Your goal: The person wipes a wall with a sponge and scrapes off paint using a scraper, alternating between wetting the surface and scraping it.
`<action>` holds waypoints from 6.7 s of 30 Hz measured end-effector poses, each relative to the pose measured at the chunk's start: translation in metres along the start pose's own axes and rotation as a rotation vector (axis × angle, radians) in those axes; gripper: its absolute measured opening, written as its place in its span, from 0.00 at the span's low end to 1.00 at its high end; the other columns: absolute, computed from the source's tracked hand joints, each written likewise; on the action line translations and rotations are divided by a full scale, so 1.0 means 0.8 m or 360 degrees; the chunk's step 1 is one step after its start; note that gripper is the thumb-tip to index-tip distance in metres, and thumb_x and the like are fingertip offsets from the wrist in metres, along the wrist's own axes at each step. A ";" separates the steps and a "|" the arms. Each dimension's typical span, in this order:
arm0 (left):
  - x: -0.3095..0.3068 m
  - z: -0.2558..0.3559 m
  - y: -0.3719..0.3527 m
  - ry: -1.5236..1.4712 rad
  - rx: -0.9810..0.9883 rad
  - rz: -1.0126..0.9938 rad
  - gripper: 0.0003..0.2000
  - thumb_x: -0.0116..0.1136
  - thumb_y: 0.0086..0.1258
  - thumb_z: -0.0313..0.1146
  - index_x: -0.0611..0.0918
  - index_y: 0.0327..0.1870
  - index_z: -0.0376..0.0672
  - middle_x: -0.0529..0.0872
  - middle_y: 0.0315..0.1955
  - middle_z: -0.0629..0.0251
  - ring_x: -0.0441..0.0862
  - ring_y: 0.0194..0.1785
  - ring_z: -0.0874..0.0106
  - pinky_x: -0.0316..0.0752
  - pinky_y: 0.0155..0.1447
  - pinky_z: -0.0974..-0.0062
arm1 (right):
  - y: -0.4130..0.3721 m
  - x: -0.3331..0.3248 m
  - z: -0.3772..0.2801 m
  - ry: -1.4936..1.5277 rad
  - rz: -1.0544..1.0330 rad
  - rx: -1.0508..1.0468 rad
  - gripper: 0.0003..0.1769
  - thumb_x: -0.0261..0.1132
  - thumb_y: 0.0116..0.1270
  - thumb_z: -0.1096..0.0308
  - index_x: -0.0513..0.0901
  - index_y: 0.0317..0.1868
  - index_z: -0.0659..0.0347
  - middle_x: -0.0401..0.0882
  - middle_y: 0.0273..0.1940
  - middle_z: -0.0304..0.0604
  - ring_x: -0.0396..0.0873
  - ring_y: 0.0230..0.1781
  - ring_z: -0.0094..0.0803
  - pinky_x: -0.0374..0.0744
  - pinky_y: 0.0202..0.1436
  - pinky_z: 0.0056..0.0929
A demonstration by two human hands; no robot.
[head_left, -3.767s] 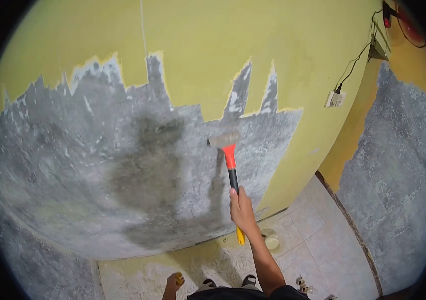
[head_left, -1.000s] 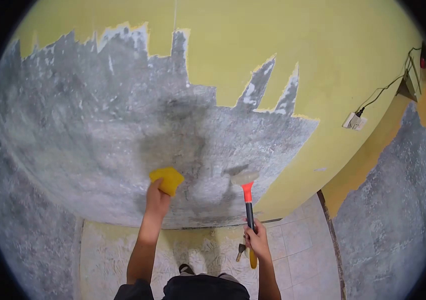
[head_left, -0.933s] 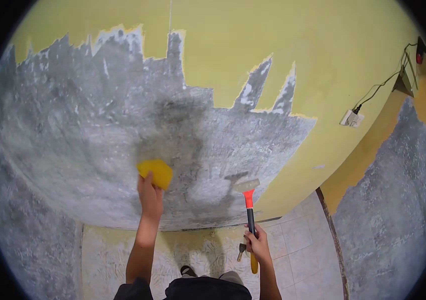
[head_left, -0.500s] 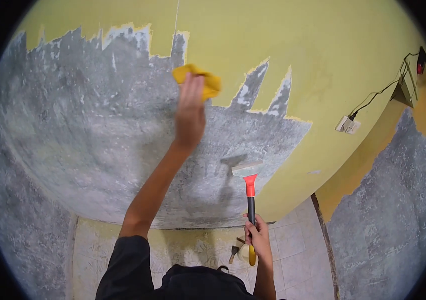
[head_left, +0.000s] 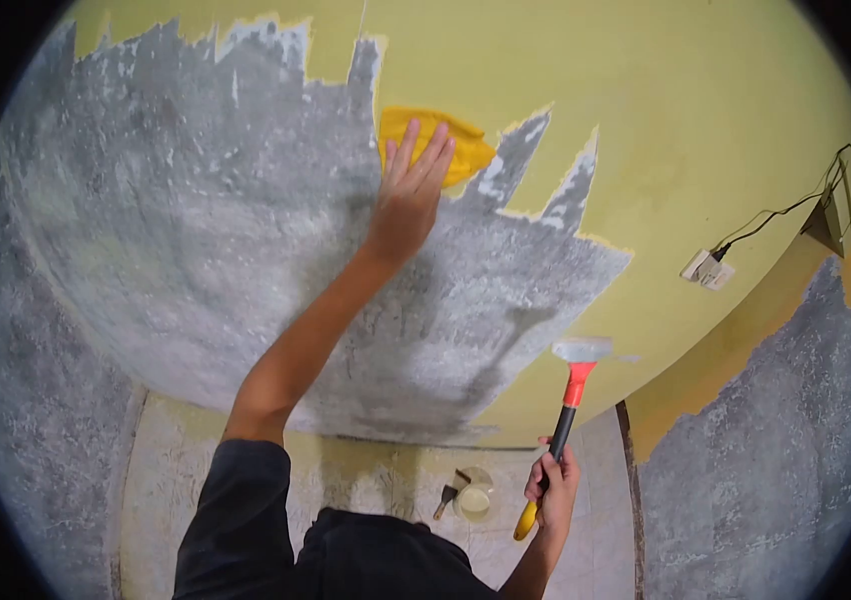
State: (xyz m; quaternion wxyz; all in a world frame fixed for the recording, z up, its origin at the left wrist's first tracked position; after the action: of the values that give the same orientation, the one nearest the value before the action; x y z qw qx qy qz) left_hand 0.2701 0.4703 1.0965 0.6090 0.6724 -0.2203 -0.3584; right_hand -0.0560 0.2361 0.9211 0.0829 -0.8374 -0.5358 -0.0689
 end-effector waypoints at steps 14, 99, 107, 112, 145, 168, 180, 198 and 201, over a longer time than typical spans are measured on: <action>0.002 -0.002 -0.002 0.0000 0.0020 -0.0025 0.27 0.53 0.65 0.18 0.72 0.69 0.40 0.68 0.72 0.62 0.56 0.77 0.47 0.52 0.74 0.36 | 0.015 0.011 0.015 0.0042 -0.0043 0.0058 0.12 0.56 0.76 0.67 0.73 0.56 0.61 0.64 0.19 0.31 0.58 0.11 0.15 0.57 0.13 0.16; 0.020 0.068 -0.346 -0.0364 -0.0542 -0.1112 0.14 0.52 0.69 0.27 0.79 0.53 0.36 0.82 0.52 0.50 0.76 0.61 0.52 0.67 0.66 0.55 | 0.103 0.065 0.031 0.0136 -0.0355 0.0218 0.20 0.48 0.80 0.50 0.69 0.36 0.56 0.60 0.18 0.30 0.57 0.11 0.17 0.57 0.12 0.19; -0.129 -0.042 -0.791 -0.1445 -0.2615 -0.0099 0.20 0.41 0.77 0.41 0.80 0.56 0.38 0.85 0.48 0.59 0.84 0.47 0.67 0.80 0.52 0.69 | 0.179 0.169 -0.003 -0.0100 -0.0239 -0.0269 0.21 0.45 0.81 0.50 0.68 0.35 0.57 0.61 0.18 0.30 0.59 0.11 0.17 0.61 0.13 0.21; -0.299 -0.023 -0.903 -0.0469 -0.3035 -0.0160 0.19 0.38 0.75 0.36 0.82 0.54 0.40 0.86 0.45 0.59 0.85 0.45 0.64 0.82 0.49 0.65 | 0.205 0.179 0.005 -0.0352 -0.0051 -0.0501 0.21 0.45 0.81 0.51 0.66 0.34 0.57 0.60 0.18 0.29 0.59 0.11 0.16 0.61 0.13 0.21; -0.252 0.028 -0.855 -0.0885 -0.3550 -0.0416 0.19 0.35 0.75 0.32 0.82 0.54 0.41 0.86 0.43 0.57 0.86 0.41 0.62 0.84 0.45 0.62 | 0.180 0.179 -0.019 -0.0137 -0.0215 -0.0171 0.22 0.46 0.81 0.47 0.66 0.34 0.56 0.59 0.17 0.31 0.56 0.11 0.18 0.60 0.13 0.21; 0.085 0.150 -0.102 -0.2089 -0.1860 -0.0754 0.25 0.39 0.80 0.56 0.79 0.47 0.41 0.78 0.32 0.70 0.73 0.35 0.81 0.69 0.42 0.79 | 0.163 0.165 -0.034 -0.0068 -0.0363 -0.0160 0.18 0.48 0.81 0.51 0.68 0.39 0.57 0.63 0.20 0.32 0.60 0.11 0.19 0.61 0.13 0.21; 0.101 0.158 -0.098 -0.2173 -0.1697 -0.0508 0.22 0.39 0.81 0.53 0.74 0.36 0.44 0.75 0.25 0.70 0.69 0.27 0.81 0.66 0.34 0.81 | 0.143 0.156 -0.011 0.0068 -0.0527 -0.0033 0.21 0.45 0.81 0.50 0.65 0.35 0.58 0.61 0.15 0.34 0.58 0.07 0.22 0.62 0.11 0.24; 0.105 0.140 -0.208 -0.2201 -0.2154 -0.0688 0.17 0.46 0.78 0.50 0.77 0.38 0.45 0.78 0.28 0.71 0.75 0.34 0.80 0.71 0.38 0.77 | 0.127 0.155 -0.007 -0.0010 -0.0368 -0.0051 0.21 0.45 0.82 0.52 0.66 0.34 0.59 0.61 0.14 0.34 0.59 0.06 0.22 0.62 0.10 0.23; 0.082 0.131 -0.248 -0.1942 -0.2231 -0.0854 0.12 0.59 0.74 0.40 0.74 0.30 0.45 0.73 0.26 0.75 0.70 0.29 0.83 0.67 0.31 0.80 | 0.122 0.149 -0.013 -0.0051 -0.0368 -0.0067 0.21 0.46 0.82 0.52 0.66 0.34 0.59 0.62 0.14 0.34 0.59 0.06 0.22 0.62 0.10 0.23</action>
State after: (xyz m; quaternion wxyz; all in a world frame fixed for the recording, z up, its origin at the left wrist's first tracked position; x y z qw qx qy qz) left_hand 0.2059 0.3848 0.8885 0.5506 -0.1176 -0.0740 -0.8231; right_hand 0.0820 0.2997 0.9495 0.0482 -0.7725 -0.6286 -0.0758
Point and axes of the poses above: each hand's wrist, its own y-axis towards the middle knuckle, its own x-axis out of the palm, z = x × y, the point moved 2 cm from there along y, towards the middle knuckle
